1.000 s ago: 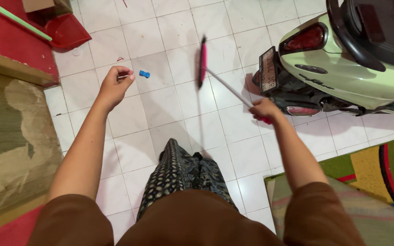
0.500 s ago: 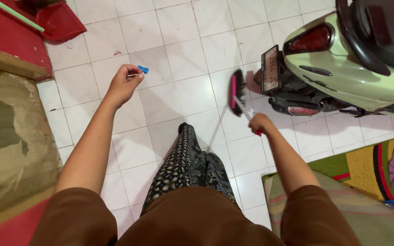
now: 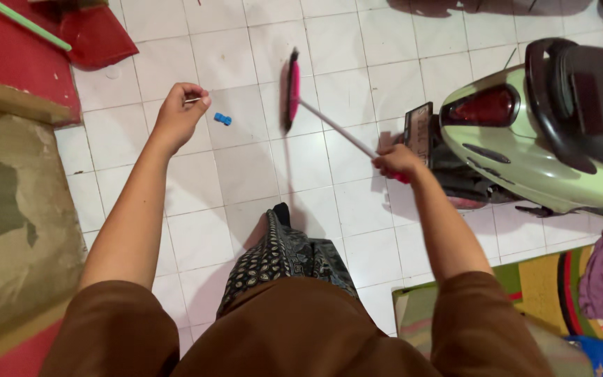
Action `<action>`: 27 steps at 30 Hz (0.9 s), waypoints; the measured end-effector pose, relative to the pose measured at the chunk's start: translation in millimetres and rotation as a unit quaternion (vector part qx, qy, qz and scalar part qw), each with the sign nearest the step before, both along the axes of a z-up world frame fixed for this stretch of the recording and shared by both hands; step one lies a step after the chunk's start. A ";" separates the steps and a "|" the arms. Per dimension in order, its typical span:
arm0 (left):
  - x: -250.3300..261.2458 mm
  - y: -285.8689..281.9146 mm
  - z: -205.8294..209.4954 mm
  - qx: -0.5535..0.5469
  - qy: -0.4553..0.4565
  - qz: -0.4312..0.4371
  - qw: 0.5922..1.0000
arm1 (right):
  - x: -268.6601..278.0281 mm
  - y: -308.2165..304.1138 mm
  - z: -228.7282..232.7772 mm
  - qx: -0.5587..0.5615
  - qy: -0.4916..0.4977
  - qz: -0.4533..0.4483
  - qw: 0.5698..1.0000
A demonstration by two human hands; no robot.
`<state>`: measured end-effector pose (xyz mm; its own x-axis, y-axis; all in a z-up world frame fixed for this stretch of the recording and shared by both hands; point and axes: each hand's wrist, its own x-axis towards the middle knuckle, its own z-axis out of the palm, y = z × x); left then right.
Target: The person sweeps a tiled floor with a broom, gathering debris into a pile. They then use a dustpan to collect the swept debris from the floor.
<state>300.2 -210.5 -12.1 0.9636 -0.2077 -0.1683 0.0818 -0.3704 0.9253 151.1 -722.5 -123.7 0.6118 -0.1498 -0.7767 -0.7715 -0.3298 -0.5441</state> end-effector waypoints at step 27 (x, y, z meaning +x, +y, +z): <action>-15.3 -105.2 -17.4 -0.019 0.026 0.084 0.996 | 98.2 -108.3 -23.3 0.040 -0.023 0.034 0.998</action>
<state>284.9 -315.7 -29.5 0.9755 -0.0504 -0.2139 0.1880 -0.3130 0.9310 249.3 -830.8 -147.0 0.6531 -0.0449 -0.7559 -0.7230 -0.3337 -0.6049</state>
